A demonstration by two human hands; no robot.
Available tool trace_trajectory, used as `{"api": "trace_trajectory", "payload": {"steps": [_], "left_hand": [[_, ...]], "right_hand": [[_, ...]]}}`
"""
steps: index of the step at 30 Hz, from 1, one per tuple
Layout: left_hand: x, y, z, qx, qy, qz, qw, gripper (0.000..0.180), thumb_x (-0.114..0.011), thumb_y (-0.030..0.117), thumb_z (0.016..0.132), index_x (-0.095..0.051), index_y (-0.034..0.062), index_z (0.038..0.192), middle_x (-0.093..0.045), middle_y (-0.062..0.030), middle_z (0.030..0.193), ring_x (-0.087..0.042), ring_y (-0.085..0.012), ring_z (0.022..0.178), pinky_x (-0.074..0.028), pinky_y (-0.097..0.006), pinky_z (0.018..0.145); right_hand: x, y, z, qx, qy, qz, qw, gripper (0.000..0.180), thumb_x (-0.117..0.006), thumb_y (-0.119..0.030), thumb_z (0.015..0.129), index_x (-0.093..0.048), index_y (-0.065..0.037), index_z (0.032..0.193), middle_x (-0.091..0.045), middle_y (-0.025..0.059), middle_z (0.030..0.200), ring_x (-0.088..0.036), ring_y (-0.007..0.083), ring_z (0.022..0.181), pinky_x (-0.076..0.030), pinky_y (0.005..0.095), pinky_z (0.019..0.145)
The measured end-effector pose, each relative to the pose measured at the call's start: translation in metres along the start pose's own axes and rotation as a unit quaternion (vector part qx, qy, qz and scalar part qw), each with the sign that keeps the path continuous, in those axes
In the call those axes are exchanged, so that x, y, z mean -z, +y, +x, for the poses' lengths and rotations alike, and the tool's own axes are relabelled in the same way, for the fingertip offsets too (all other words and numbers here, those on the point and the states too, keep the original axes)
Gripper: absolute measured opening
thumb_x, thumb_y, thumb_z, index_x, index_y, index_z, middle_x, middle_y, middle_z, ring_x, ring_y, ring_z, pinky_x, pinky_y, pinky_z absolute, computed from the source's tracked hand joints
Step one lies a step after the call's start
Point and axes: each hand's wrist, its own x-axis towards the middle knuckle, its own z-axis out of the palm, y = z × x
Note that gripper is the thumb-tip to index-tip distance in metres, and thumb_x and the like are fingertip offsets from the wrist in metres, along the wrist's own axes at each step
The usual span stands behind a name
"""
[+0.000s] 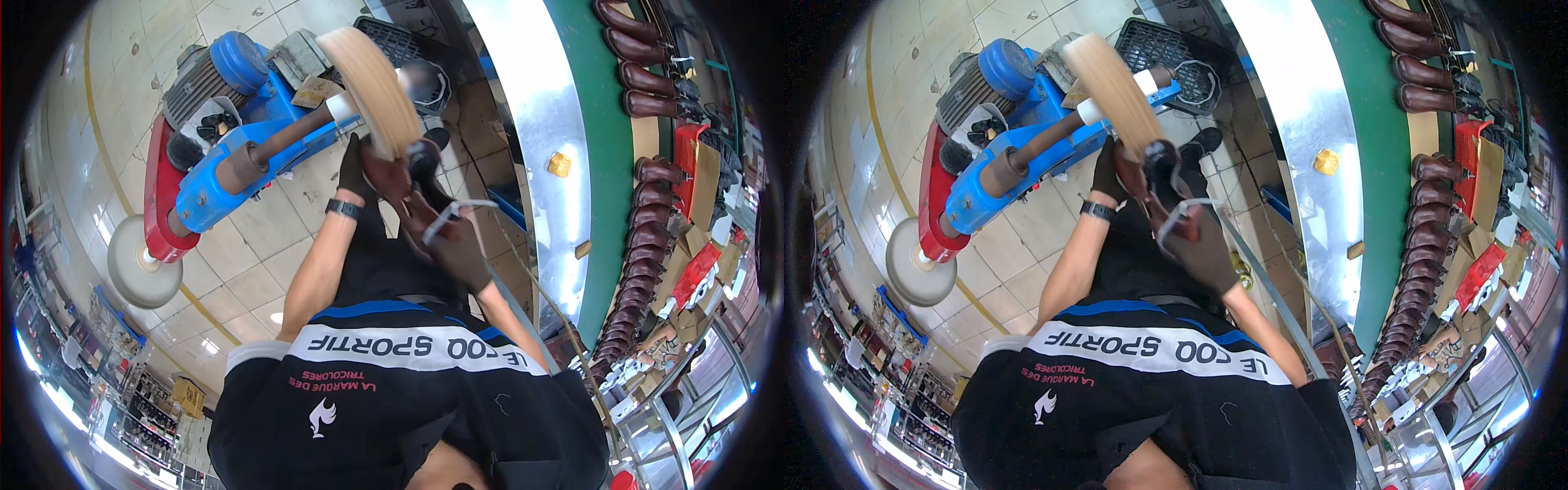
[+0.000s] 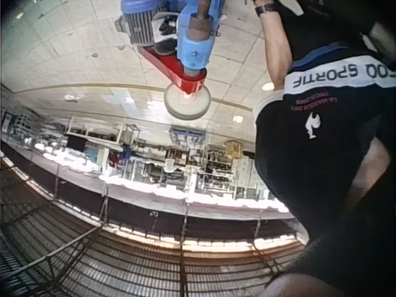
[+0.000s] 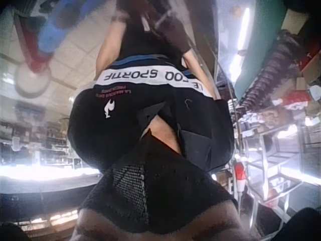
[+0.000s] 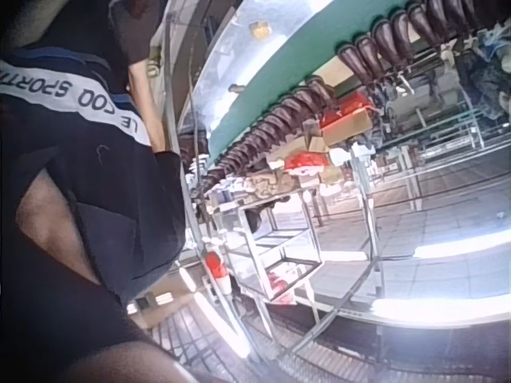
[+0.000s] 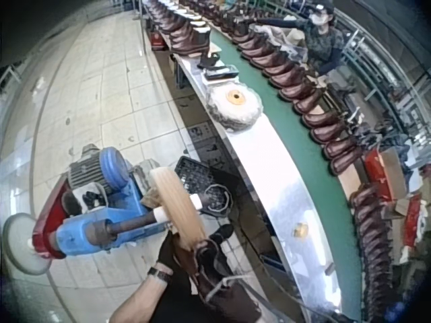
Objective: Polishing and finishing leather boots using a motorized buffing wheel in a factory setting.
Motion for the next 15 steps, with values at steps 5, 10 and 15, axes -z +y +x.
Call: {"api": "trace_trajectory", "payload": {"steps": [5,10,15], "left_hand": [[0.033,0.000,0.019,0.048,-0.046,-0.049,0.997,0.054,-0.031,0.042,0.092,-0.041,0.0007,0.125,-0.048,-0.0127,0.124,-0.046,-0.0246,0.113,-0.031,-0.033,0.100],[0.039,0.000,0.038,0.039,-0.047,-0.048,0.997,0.054,-0.033,0.044,0.091,-0.043,0.0030,0.124,-0.049,-0.0113,0.124,-0.045,-0.0240,0.114,-0.032,-0.036,0.099],[0.033,-0.009,0.031,0.040,-0.049,-0.047,0.997,0.054,-0.034,0.046,0.089,-0.044,0.0062,0.124,-0.051,-0.0102,0.122,-0.047,-0.0241,0.112,-0.032,-0.037,0.100]], "right_hand": [[-0.013,0.003,-0.009,0.219,0.042,-0.161,0.961,0.065,-0.070,-0.016,0.064,-0.044,-0.006,0.123,-0.052,0.0200,0.106,-0.054,0.0352,0.091,-0.043,0.0359,0.079],[-0.014,0.014,0.017,0.089,-0.008,-0.167,0.982,0.071,-0.069,-0.013,0.065,-0.039,-0.004,0.128,-0.052,0.0206,0.102,-0.054,0.0326,0.090,-0.043,0.0373,0.076],[-0.009,0.046,0.015,0.032,0.016,-0.004,0.999,0.027,-0.070,-0.010,0.062,-0.050,-0.003,0.078,-0.052,0.0106,0.072,-0.051,0.0191,0.063,-0.042,0.0324,0.059]]}}
